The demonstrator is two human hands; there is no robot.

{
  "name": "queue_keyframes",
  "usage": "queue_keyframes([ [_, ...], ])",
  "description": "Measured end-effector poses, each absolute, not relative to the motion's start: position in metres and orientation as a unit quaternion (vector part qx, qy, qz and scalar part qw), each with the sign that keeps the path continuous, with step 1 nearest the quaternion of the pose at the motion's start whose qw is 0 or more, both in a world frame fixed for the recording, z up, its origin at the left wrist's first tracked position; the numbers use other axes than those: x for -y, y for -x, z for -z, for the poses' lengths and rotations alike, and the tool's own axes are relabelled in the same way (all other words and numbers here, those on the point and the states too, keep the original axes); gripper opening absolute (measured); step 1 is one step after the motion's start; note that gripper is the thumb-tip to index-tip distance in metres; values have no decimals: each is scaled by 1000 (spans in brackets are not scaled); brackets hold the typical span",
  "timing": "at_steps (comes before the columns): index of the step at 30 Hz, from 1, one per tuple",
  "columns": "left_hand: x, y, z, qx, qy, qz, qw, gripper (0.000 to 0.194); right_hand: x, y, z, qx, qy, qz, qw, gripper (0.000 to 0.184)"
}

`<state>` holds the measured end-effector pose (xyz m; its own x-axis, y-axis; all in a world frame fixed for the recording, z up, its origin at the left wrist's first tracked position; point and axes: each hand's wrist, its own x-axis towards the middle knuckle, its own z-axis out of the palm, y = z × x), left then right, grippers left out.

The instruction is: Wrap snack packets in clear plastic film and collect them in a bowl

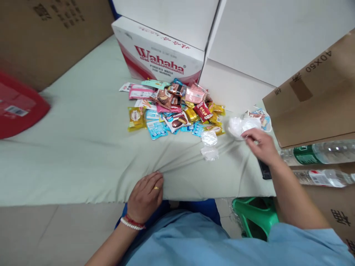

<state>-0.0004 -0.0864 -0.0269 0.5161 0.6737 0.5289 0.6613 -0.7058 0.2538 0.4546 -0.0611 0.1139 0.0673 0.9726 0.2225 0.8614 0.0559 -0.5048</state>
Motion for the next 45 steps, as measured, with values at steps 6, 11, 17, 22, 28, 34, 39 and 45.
queue_keyframes([
  [6, 90, 2, 25, -389, -848, -349, 81, 24, 73, -377, -60, 686, 655, -246, 199, 18],
  [11, 97, -14, -3, -463, -708, -435, 308, 12, 80, -324, -41, 484, 680, -331, 440, 28],
  [17, 87, -62, -21, -423, -469, -389, 671, 47, 106, -240, -34, 411, 543, -619, 392, 39],
  [22, 77, -57, -17, -441, -367, -405, 712, 49, 105, -253, -39, 328, 519, -654, 441, 38],
  [28, 72, -36, -19, -467, -315, -394, 726, 51, 100, -273, -42, 278, 526, -647, 478, 39],
  [34, 69, -29, -20, -420, -237, -442, 757, 46, 101, -270, -25, 334, 546, -608, 471, 38],
  [39, 72, -31, -25, -401, -275, -442, 754, 42, 107, -268, -31, 550, 603, -389, 427, 38],
  [45, 79, -39, -33, -369, -307, -427, 766, 42, 95, -253, -41, 697, 505, -335, 384, 20],
])
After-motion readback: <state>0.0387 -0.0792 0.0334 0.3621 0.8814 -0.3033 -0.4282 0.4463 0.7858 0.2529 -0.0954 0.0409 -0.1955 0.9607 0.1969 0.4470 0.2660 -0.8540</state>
